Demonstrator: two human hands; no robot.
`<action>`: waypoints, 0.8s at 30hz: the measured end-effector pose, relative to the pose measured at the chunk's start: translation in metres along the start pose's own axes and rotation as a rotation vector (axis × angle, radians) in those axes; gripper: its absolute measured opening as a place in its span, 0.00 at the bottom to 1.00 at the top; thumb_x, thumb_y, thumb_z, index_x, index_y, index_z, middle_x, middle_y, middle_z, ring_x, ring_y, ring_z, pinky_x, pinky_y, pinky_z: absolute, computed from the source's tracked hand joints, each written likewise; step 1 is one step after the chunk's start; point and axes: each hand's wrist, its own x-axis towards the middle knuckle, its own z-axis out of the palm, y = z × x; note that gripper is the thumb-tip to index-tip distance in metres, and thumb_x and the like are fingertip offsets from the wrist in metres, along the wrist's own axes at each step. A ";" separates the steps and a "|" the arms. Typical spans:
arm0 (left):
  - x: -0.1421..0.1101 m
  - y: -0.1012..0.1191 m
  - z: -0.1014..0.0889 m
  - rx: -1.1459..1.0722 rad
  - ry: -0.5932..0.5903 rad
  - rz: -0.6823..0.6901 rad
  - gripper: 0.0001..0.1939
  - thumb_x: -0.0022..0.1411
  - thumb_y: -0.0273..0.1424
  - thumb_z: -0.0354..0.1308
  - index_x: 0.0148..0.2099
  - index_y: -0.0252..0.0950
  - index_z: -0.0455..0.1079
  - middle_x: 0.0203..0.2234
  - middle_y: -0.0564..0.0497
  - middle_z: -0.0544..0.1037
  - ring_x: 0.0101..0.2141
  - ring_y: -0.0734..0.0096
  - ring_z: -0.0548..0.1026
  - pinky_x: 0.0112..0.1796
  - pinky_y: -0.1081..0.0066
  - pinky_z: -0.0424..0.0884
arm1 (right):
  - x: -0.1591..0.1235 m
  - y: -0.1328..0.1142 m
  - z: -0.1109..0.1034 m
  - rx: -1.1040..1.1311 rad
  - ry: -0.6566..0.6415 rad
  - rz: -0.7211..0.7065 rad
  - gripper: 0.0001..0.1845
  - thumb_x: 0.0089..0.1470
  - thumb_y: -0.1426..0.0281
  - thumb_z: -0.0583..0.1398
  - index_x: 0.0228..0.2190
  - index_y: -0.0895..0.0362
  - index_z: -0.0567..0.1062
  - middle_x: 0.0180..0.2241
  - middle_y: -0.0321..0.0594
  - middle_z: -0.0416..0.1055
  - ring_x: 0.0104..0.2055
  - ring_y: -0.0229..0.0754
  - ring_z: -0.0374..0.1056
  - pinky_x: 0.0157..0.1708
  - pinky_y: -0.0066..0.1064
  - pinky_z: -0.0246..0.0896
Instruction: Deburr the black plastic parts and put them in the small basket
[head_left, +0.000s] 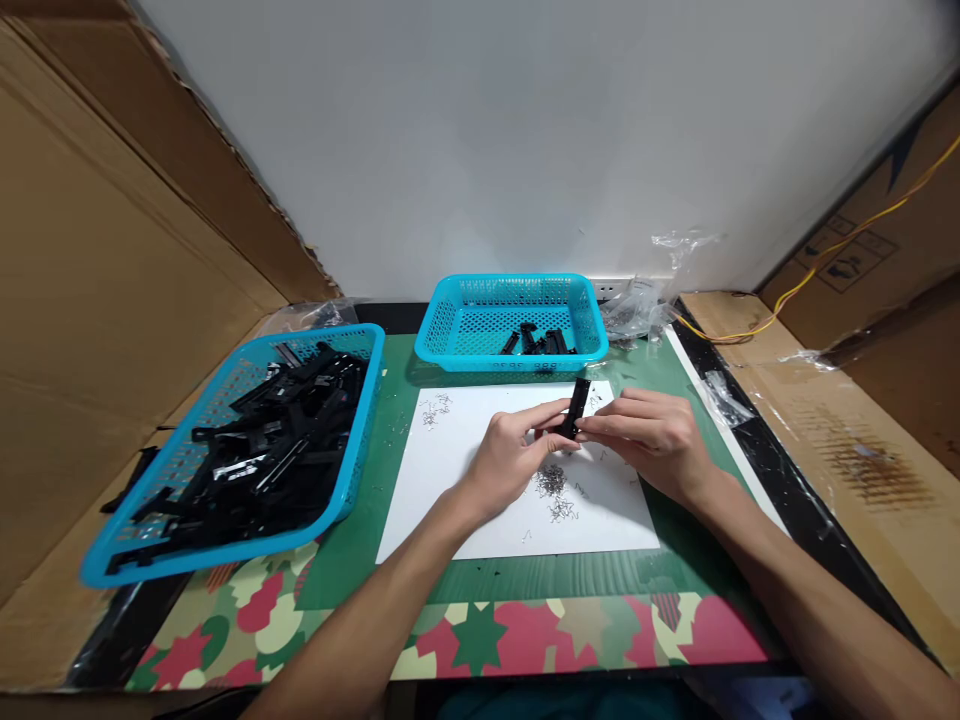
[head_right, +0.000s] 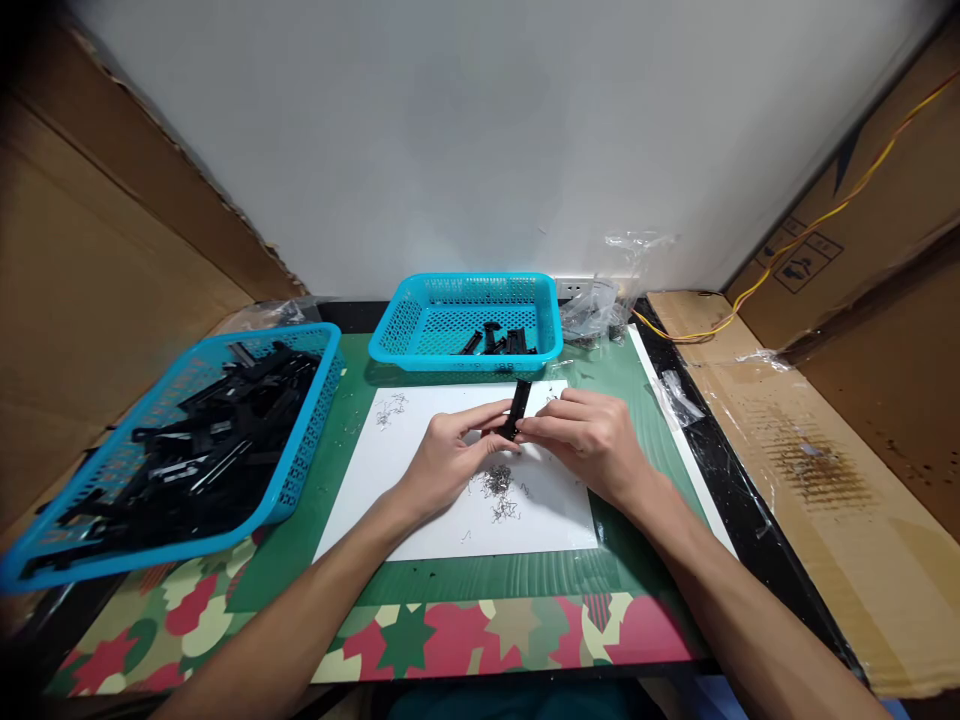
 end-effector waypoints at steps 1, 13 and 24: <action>-0.001 -0.001 0.001 -0.009 -0.006 -0.005 0.23 0.64 0.23 0.64 0.60 0.39 0.80 0.48 0.48 0.86 0.44 0.60 0.84 0.42 0.69 0.82 | 0.001 0.000 -0.002 0.012 0.010 -0.019 0.05 0.61 0.75 0.68 0.39 0.56 0.84 0.31 0.40 0.83 0.29 0.41 0.71 0.29 0.34 0.63; 0.001 0.005 -0.008 0.134 0.124 0.142 0.18 0.77 0.33 0.53 0.61 0.35 0.76 0.48 0.41 0.84 0.43 0.63 0.82 0.45 0.65 0.79 | 0.008 -0.010 0.014 0.004 -0.241 0.439 0.08 0.64 0.68 0.65 0.31 0.54 0.79 0.29 0.39 0.76 0.36 0.46 0.68 0.34 0.36 0.60; 0.005 -0.012 -0.013 0.336 0.231 0.175 0.16 0.70 0.28 0.62 0.58 0.34 0.77 0.50 0.42 0.81 0.48 0.61 0.79 0.49 0.62 0.75 | 0.014 -0.019 0.039 -0.230 -0.362 0.468 0.07 0.58 0.73 0.63 0.27 0.56 0.76 0.29 0.44 0.77 0.36 0.48 0.68 0.35 0.37 0.57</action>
